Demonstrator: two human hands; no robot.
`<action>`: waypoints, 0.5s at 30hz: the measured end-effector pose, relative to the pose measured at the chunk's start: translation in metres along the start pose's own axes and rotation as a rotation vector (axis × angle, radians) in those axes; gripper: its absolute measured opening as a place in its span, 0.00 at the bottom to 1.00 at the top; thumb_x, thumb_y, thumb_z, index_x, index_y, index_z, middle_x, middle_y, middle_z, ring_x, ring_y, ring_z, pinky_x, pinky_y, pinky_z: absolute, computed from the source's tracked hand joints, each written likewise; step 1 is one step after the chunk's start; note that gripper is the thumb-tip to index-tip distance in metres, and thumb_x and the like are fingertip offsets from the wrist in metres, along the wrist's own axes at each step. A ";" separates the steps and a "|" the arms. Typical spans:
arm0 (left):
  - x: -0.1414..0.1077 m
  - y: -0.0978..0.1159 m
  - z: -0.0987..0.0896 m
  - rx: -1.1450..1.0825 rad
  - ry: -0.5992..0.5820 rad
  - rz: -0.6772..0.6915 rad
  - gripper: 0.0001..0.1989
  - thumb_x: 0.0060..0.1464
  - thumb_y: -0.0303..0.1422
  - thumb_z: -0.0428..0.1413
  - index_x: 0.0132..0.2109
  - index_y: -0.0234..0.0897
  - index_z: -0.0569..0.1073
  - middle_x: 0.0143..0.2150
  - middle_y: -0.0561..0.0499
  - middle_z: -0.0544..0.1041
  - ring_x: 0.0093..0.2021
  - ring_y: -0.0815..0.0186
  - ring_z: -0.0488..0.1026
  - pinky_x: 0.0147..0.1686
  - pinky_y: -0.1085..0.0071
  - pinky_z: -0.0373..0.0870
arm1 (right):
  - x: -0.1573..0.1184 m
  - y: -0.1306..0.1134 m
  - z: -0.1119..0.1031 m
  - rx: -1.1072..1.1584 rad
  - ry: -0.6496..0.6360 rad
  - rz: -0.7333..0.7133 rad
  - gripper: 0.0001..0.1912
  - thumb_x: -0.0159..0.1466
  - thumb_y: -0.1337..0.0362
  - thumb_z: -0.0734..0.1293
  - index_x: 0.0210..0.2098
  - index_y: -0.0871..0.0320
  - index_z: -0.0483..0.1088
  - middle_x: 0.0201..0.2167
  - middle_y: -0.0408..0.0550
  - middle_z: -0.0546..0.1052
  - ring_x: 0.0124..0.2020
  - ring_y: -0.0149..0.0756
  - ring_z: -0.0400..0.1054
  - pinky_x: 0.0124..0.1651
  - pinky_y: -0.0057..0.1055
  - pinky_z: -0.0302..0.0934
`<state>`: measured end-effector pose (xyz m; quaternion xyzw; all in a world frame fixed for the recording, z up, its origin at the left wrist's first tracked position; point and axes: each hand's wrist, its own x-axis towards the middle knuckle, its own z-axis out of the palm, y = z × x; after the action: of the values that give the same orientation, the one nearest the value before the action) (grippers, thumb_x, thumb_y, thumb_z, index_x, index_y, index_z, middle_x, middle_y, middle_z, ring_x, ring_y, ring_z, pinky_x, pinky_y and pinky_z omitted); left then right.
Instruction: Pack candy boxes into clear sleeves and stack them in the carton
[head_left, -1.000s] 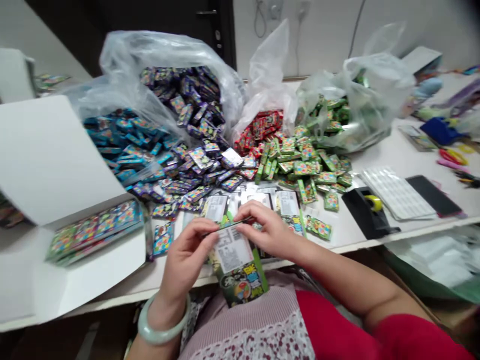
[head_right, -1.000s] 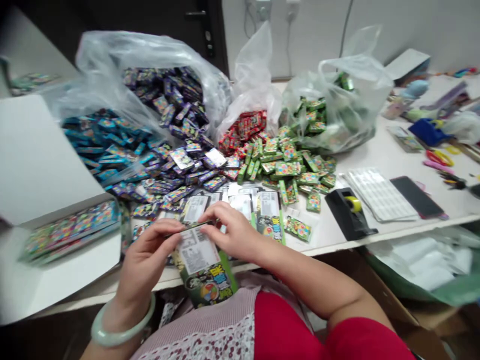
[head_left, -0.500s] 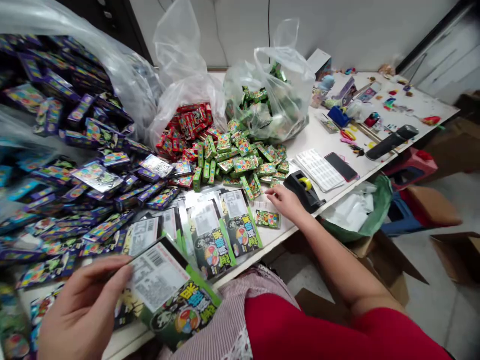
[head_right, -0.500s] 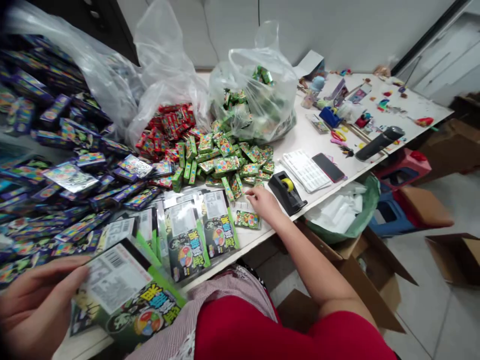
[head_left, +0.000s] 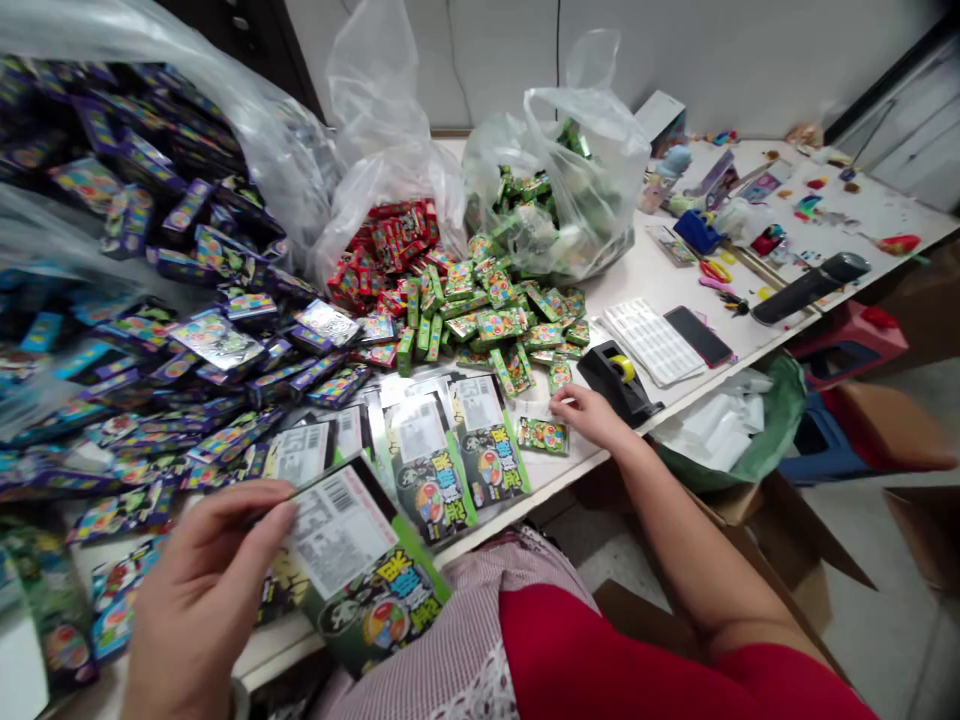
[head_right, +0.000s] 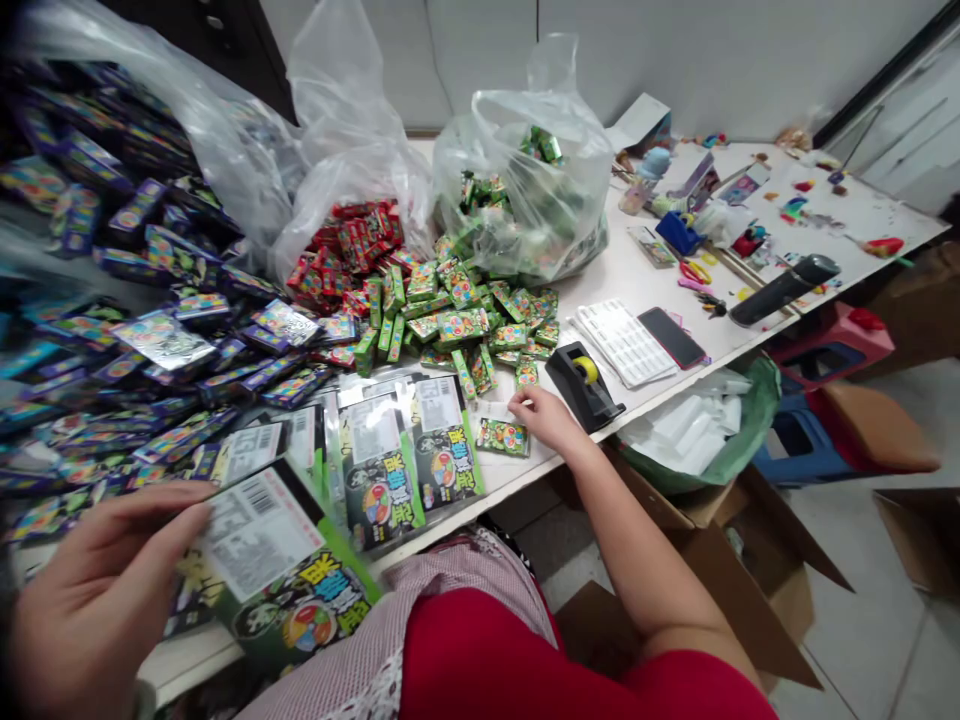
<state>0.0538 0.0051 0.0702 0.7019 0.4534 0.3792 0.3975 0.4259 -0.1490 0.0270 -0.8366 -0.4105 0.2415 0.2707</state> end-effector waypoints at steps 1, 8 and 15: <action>0.000 0.001 0.002 -0.036 0.000 0.008 0.04 0.52 0.37 0.60 0.37 0.45 0.73 0.39 0.56 0.75 0.43 0.62 0.72 0.45 0.63 0.71 | -0.003 -0.009 -0.003 0.063 -0.006 -0.023 0.08 0.62 0.61 0.62 0.31 0.59 0.68 0.30 0.45 0.73 0.32 0.34 0.67 0.37 0.30 0.60; -0.003 0.014 0.011 -0.146 -0.112 0.168 0.02 0.56 0.31 0.57 0.38 0.40 0.72 0.36 0.52 0.72 0.39 0.66 0.70 0.40 0.70 0.68 | -0.017 -0.164 0.009 0.487 -0.475 -0.597 0.07 0.62 0.61 0.65 0.29 0.57 0.68 0.33 0.45 0.73 0.37 0.32 0.67 0.42 0.32 0.61; -0.012 0.018 -0.001 -0.216 -0.147 0.170 0.01 0.59 0.31 0.54 0.38 0.40 0.69 0.35 0.51 0.70 0.39 0.66 0.68 0.41 0.68 0.65 | 0.001 -0.251 0.052 0.141 -0.741 -0.704 0.04 0.60 0.65 0.66 0.29 0.58 0.71 0.27 0.43 0.74 0.29 0.31 0.65 0.34 0.29 0.59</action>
<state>0.0554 -0.0108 0.0843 0.7168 0.3187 0.4054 0.4693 0.2546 -0.0051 0.1515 -0.4857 -0.7182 0.4432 0.2277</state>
